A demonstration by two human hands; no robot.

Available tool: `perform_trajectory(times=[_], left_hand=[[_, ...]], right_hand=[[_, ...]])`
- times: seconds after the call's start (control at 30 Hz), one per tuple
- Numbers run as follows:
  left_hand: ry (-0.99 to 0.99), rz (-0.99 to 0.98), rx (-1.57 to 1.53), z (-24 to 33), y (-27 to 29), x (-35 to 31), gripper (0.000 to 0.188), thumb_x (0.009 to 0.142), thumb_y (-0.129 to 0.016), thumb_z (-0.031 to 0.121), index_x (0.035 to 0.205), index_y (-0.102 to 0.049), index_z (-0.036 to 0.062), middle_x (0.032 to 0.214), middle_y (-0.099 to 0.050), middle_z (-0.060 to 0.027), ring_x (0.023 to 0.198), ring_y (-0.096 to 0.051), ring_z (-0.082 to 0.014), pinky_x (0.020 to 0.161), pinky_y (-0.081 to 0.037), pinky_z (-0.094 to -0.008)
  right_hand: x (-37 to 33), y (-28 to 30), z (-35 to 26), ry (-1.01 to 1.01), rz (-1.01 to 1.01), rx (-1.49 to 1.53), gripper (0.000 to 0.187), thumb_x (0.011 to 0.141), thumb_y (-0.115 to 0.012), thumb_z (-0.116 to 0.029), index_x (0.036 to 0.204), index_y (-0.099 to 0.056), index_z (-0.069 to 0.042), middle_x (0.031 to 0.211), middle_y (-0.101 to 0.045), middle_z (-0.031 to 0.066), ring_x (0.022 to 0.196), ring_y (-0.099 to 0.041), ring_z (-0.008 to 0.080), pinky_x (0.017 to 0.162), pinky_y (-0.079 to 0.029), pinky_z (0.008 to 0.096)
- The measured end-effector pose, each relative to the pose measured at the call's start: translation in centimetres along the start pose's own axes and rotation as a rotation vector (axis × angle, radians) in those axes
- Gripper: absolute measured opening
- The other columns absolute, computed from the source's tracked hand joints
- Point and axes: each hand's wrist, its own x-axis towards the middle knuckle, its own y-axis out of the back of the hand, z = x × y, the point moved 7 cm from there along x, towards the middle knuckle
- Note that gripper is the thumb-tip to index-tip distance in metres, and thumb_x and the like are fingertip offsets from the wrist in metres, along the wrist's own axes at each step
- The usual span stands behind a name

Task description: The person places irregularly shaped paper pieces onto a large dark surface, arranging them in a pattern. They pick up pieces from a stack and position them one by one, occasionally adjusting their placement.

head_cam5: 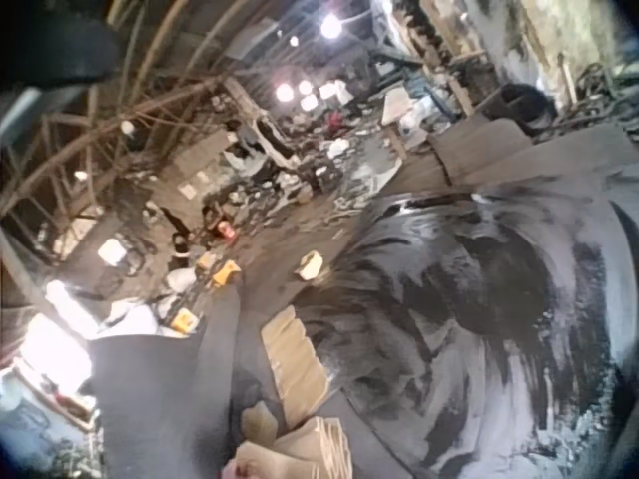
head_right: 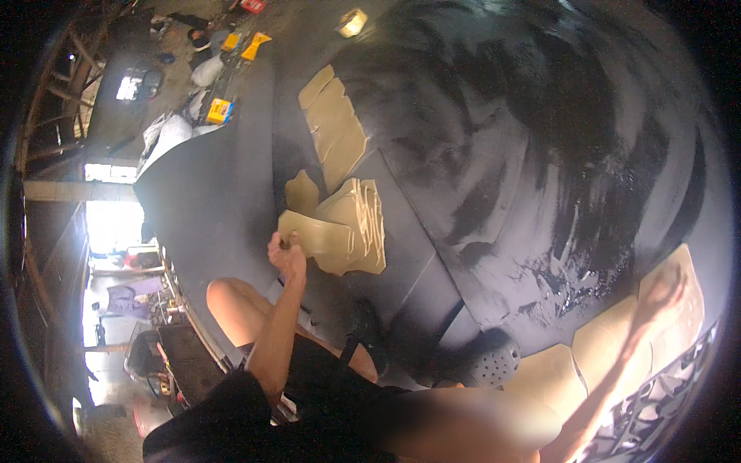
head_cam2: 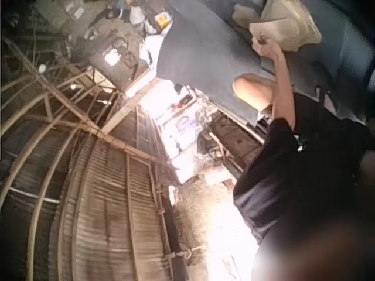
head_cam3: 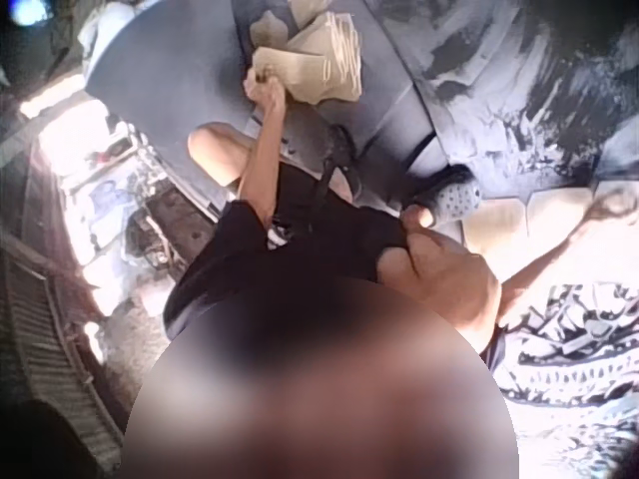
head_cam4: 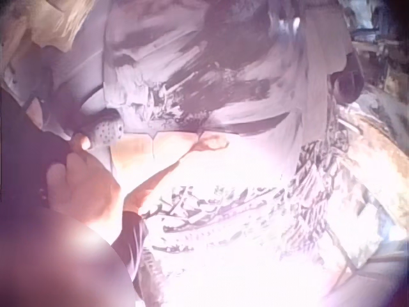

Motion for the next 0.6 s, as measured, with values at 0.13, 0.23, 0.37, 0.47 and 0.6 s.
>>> perform_trajectory(times=[0.13,0.23,0.37,0.47,0.6], left_hand=[[-0.291,-0.424,-0.627,15.5,5.2,-5.7,0.024,0.11,-0.069,0.013,0.121,-0.071,-0.0079,0.109,-0.074,-0.0079,0.098,-0.066,-0.012,0.086,-0.056,-0.0304],[-0.275,-0.774,-0.819,24.8,5.8,-11.0,0.021,0.111,-0.066,0.009,0.122,-0.07,-0.0081,0.11,-0.072,-0.0047,0.103,-0.064,-0.0083,0.092,-0.055,-0.027],[-0.003,-1.145,-1.169,32.8,1.7,-18.3,0.019,0.11,-0.071,0.019,0.112,-0.073,0.0006,0.1,-0.071,0.0031,0.09,-0.058,-0.0036,0.081,-0.049,-0.0238],[0.005,-1.35,-1.273,36.7,-1.3,-24.1,0.021,0.109,-0.075,0.023,0.105,-0.077,0.0026,0.09,-0.071,0.0055,0.083,-0.058,-0.0021,0.077,-0.049,-0.0228],[0.086,-1.671,-1.153,37.6,-3.8,-35.9,0.022,0.105,-0.08,0.025,0.096,-0.079,0.005,0.089,-0.077,0.001,0.077,-0.064,-0.0034,0.072,-0.05,-0.0227]], right_hand=[[-2.3,4.5,-18.3,-0.044,-0.478,0.997,0.065,0.096,-0.081,-0.018,0.154,-0.055,-0.003,0.151,-0.061,0.0199,0.135,-0.065,0.0354,0.116,-0.051,0.0458],[-3.3,9.5,-31.4,0.068,-0.71,1.374,0.113,0.078,-0.101,-0.039,0.166,-0.04,-0.003,0.159,-0.055,0.0211,0.147,-0.053,0.0337,0.126,-0.04,0.048],[-2.4,13.2,-32.6,-0.213,-0.71,1.505,0.127,0.072,-0.105,-0.037,0.17,-0.03,-0.005,0.159,-0.054,0.0208,0.15,-0.051,0.0323,0.127,-0.039,0.0485],[-2.4,16.1,-23.8,-0.308,-0.473,1.05,0.119,0.074,-0.104,-0.032,0.167,-0.034,-0.004,0.153,-0.059,0.0197,0.143,-0.058,0.0314,0.12,-0.047,0.0474],[-7.5,20.2,-11.1,-0.926,-0.177,1.066,0.094,0.087,-0.09,-0.022,0.161,-0.037,0.002,0.145,-0.063,0.0225,0.134,-0.064,0.032,0.113,-0.053,0.0441]])
